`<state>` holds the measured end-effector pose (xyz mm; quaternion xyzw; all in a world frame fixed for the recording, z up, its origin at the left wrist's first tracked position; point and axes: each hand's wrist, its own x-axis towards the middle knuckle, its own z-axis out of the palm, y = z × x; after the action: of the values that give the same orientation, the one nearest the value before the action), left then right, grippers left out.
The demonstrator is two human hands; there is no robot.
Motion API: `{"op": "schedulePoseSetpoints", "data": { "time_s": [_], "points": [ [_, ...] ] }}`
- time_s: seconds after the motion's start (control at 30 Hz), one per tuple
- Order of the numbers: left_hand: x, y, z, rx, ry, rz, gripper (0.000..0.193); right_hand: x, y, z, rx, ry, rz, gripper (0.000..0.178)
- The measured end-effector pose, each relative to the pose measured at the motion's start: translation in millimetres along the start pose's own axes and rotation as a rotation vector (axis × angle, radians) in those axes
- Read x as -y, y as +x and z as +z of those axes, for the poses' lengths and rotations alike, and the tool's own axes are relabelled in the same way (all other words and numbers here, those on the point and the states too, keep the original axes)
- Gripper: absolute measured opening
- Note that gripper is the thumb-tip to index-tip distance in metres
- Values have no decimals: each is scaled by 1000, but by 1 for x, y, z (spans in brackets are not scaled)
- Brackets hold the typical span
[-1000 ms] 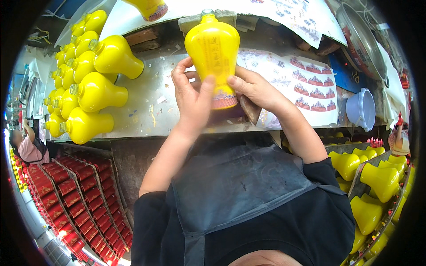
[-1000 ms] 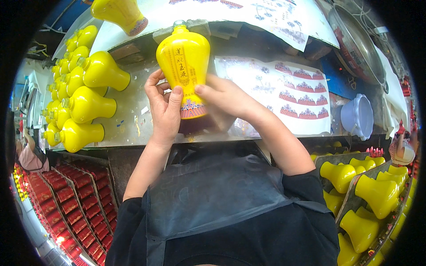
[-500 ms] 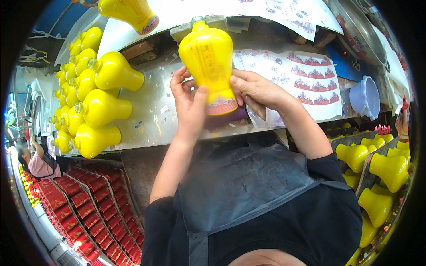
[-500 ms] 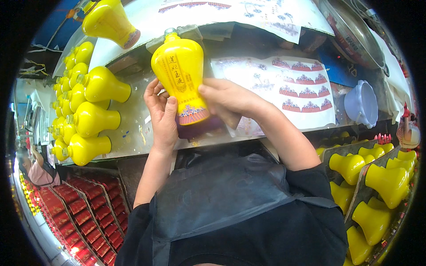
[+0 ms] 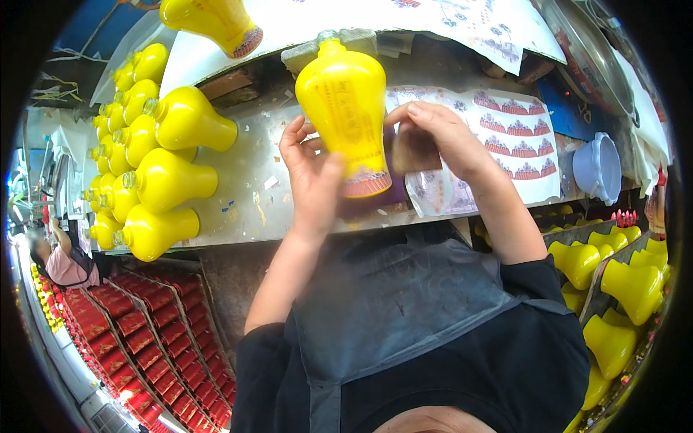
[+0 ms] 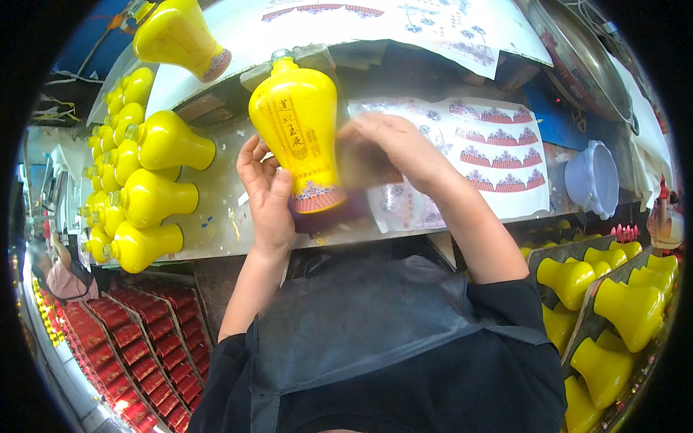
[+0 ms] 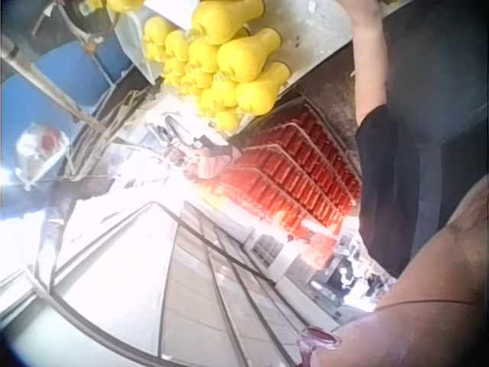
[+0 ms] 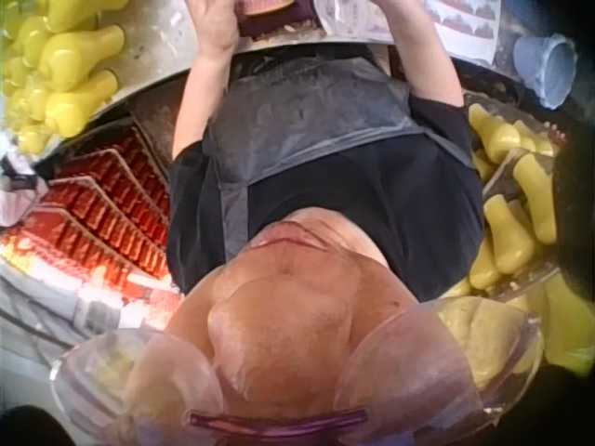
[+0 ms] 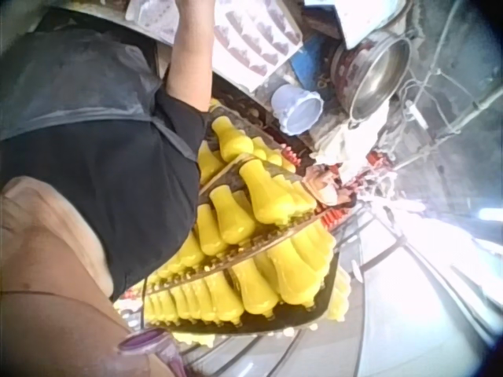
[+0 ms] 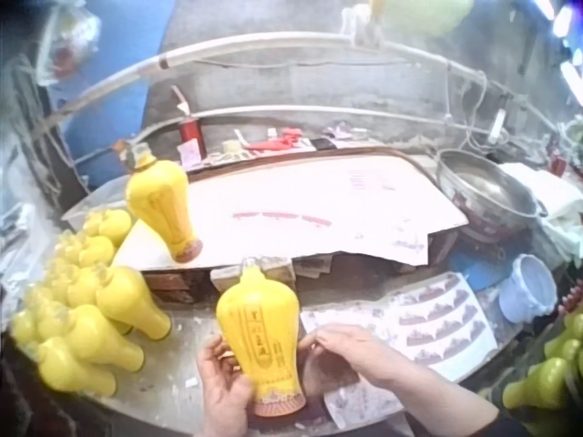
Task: The person applies decorative paper labels to yellow ceramic vases. They peel a label from a sheet, wrap it around the base of a vase, smooth it with their fingers, and use a small tool to press the edges. The labeled vases are placed on a metal workbench next to other finished units.
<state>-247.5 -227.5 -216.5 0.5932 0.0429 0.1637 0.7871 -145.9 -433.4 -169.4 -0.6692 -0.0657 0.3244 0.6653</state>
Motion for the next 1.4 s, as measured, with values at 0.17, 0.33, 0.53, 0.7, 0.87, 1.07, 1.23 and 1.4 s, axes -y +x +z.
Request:
{"op": "schedulePoseSetpoints", "data": {
  "time_s": [0.17,0.33,0.53,0.7,0.87,1.07,1.23,1.4],
  "points": [
    [-4,3,2,6,53,-20,80,15,-15,20,-139,-658,-735,21],
    [-4,2,0,8,12,-37,78,14,-10,25,-434,-826,-1118,28],
    [-5,3,-2,11,12,-44,72,-6,-24,36,-162,-706,-1135,32],
    [-5,2,-1,24,6,-32,68,0,-1,32,-533,-668,-964,29],
    [-2,4,-5,-13,-62,-61,58,21,-16,43,-134,-931,-1358,32],
    [-6,5,-3,16,-58,-78,63,61,12,44,-315,-1102,-1280,36],
    [-16,7,-1,25,62,-93,77,81,18,41,-142,-1169,-1156,25],
    [-18,7,-2,38,132,-103,78,111,37,41,-391,-1341,-1067,18]
  ]
}}
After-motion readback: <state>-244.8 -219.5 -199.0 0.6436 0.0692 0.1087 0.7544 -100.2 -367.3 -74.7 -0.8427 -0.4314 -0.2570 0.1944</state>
